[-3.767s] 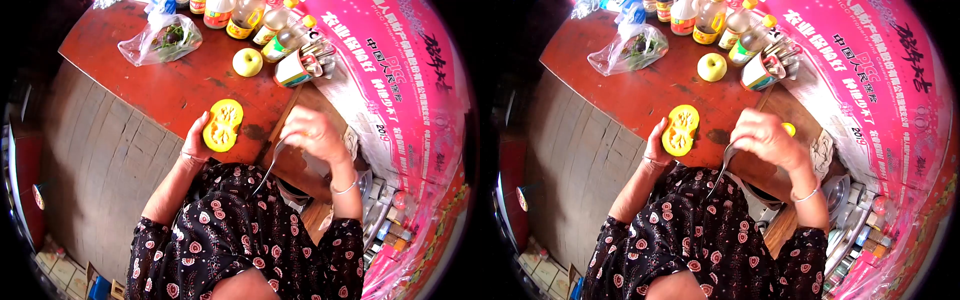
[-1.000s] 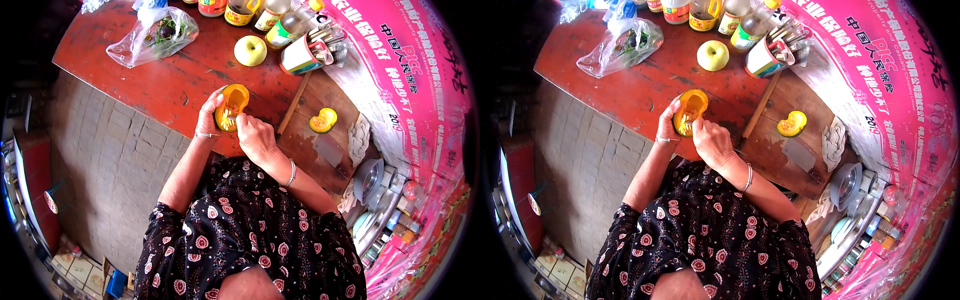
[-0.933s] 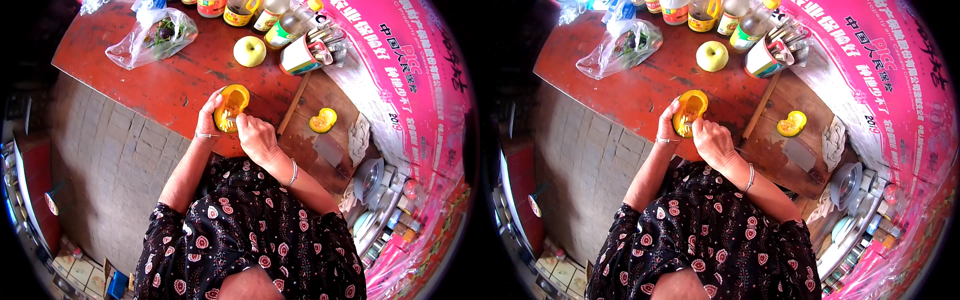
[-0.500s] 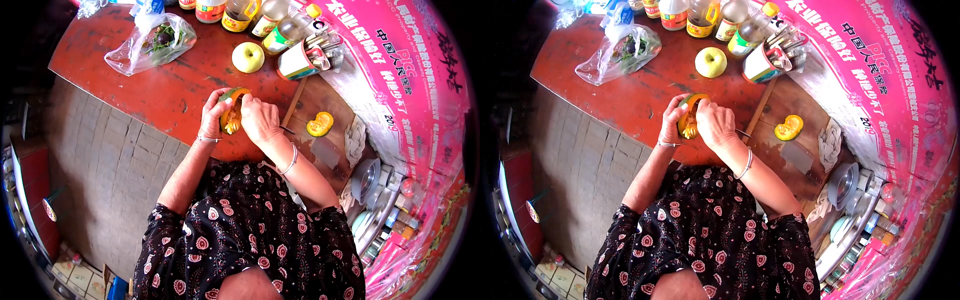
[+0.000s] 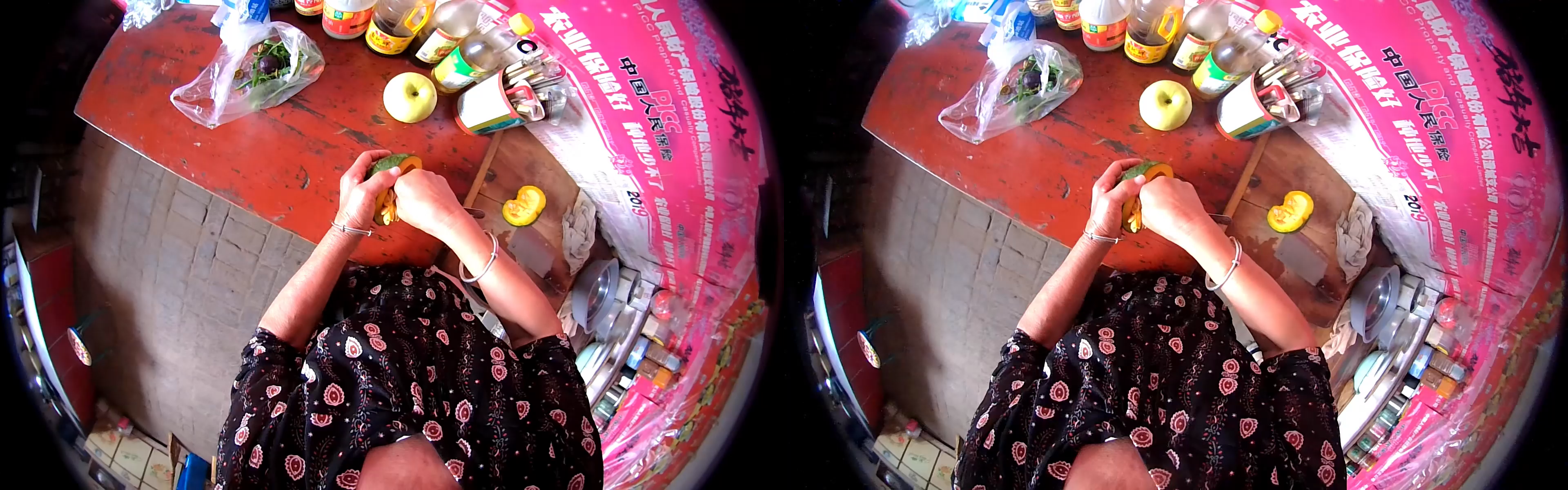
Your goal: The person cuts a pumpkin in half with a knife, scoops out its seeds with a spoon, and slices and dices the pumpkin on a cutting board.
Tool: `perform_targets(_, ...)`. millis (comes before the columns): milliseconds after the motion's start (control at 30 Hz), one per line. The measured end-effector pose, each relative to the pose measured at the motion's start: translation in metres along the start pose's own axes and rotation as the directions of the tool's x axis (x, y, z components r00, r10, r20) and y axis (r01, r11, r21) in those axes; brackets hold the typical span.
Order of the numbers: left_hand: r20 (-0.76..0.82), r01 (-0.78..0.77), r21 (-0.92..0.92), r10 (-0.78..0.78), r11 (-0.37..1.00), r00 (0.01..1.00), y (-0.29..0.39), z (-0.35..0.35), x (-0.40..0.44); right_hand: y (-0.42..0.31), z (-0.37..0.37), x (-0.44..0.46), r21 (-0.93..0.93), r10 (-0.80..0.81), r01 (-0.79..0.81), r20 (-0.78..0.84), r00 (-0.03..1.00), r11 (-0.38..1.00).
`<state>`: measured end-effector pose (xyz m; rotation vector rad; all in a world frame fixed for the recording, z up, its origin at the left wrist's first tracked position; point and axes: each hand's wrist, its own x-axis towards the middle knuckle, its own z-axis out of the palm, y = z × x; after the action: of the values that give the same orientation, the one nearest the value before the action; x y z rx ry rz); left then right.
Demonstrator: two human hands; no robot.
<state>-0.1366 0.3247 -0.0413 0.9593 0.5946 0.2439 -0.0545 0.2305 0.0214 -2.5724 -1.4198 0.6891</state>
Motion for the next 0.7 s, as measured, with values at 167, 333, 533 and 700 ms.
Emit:
perform_targets(167,0.044,0.057,-0.117,-0.052,0.992,0.998,-0.006,-0.002,0.008,0.015,0.0,0.001,0.102,-0.03,0.021,0.087,0.996,0.995)
perform_targets(333,-0.009,0.07,-0.303,-0.076,0.95,0.997,-0.011,0.0,0.021,0.034,0.015,0.006,0.228,-0.009,0.0,0.039,0.999,0.974)
perform_targets(533,-0.123,0.039,-0.296,-0.078,0.954,0.989,-0.019,0.002,0.033,0.051,0.024,0.013,0.63,-0.028,0.028,-0.009,1.0,0.776)
perform_targets(700,-0.251,-0.028,-0.256,-0.039,0.966,0.967,-0.018,0.004,0.029,0.051,0.033,0.019,0.822,0.099,-0.328,0.32,0.942,0.466)
